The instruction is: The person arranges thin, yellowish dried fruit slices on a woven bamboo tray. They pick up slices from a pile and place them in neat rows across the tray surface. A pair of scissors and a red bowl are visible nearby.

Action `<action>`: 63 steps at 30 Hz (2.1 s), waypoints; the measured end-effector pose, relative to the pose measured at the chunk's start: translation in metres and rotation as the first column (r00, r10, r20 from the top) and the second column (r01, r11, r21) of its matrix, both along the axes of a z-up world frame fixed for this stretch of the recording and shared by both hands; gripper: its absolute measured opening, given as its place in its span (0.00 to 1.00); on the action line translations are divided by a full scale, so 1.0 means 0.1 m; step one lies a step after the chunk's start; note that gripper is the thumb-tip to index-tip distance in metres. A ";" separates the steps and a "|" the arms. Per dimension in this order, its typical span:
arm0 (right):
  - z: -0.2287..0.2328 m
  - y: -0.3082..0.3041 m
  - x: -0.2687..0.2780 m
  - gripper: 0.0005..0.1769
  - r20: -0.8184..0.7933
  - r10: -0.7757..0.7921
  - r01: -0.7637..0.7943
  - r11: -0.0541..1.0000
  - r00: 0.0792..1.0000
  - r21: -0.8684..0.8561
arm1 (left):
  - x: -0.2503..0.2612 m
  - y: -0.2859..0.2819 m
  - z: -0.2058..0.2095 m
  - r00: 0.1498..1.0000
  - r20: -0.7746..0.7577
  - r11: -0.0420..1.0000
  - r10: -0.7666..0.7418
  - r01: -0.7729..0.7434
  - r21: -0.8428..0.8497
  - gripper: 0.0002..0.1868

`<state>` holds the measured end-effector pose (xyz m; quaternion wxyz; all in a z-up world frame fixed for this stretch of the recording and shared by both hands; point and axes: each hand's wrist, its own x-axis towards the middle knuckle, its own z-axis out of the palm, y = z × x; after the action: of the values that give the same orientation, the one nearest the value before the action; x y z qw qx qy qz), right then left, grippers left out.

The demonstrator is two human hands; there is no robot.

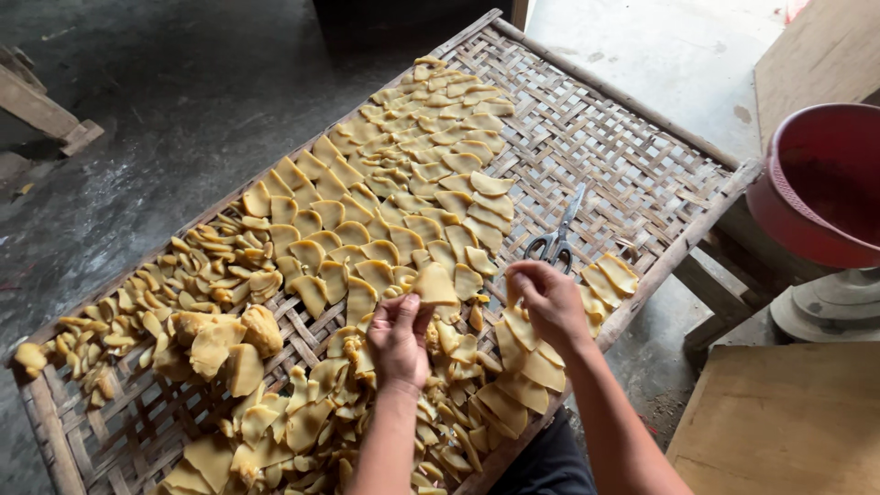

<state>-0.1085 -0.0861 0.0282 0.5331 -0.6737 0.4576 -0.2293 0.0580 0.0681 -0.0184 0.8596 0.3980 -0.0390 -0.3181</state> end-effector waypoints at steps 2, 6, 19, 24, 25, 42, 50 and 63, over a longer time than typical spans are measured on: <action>0.00 0.02 0.03 0.12 -0.032 0.200 -0.200 0.980 0.979 -0.017 | 0.08 0.03 -0.01 1.000 0.006 1.000 0.006 -0.006 -0.001 0.05; 0.00 0.24 0.07 0.14 -0.304 0.402 -0.433 0.901 0.864 -0.037 | 0.05 0.04 -0.04 0.998 0.063 1.000 -0.007 0.008 -0.013 0.05; 0.08 0.21 0.25 0.20 -0.057 0.304 -0.309 0.930 0.951 -0.197 | -0.24 -0.10 0.01 0.940 0.236 0.968 -0.247 0.226 0.112 0.07; 0.13 0.10 0.22 0.14 -0.008 0.379 -0.372 0.902 0.925 -0.219 | -0.17 -0.19 0.04 0.889 0.377 0.939 -0.262 0.145 0.313 0.05; 0.17 0.12 0.23 0.14 -0.055 0.360 -0.362 0.903 0.931 -0.229 | -0.17 -0.20 0.04 0.877 0.404 0.938 -0.262 0.133 0.319 0.05; 0.01 -0.03 0.18 0.08 0.066 0.315 -0.307 0.945 0.947 -0.110 | -0.23 -0.31 0.36 0.722 0.634 0.921 -0.278 0.011 0.390 0.06; -0.03 -0.29 0.14 0.06 0.054 -0.038 0.035 0.998 0.998 0.057 | 0.00 -0.19 0.31 0.952 0.269 0.972 -0.145 0.086 0.218 0.07; 0.11 0.00 0.33 0.34 -0.012 0.332 -0.333 0.942 0.943 -0.049 | -0.06 -0.08 0.27 0.862 0.428 0.958 -0.271 0.196 0.211 0.06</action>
<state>-0.0754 -0.0864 0.0389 0.5462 -0.7549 0.3322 -0.1465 0.0522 0.0600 0.0087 0.7468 0.5213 -0.2602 -0.3205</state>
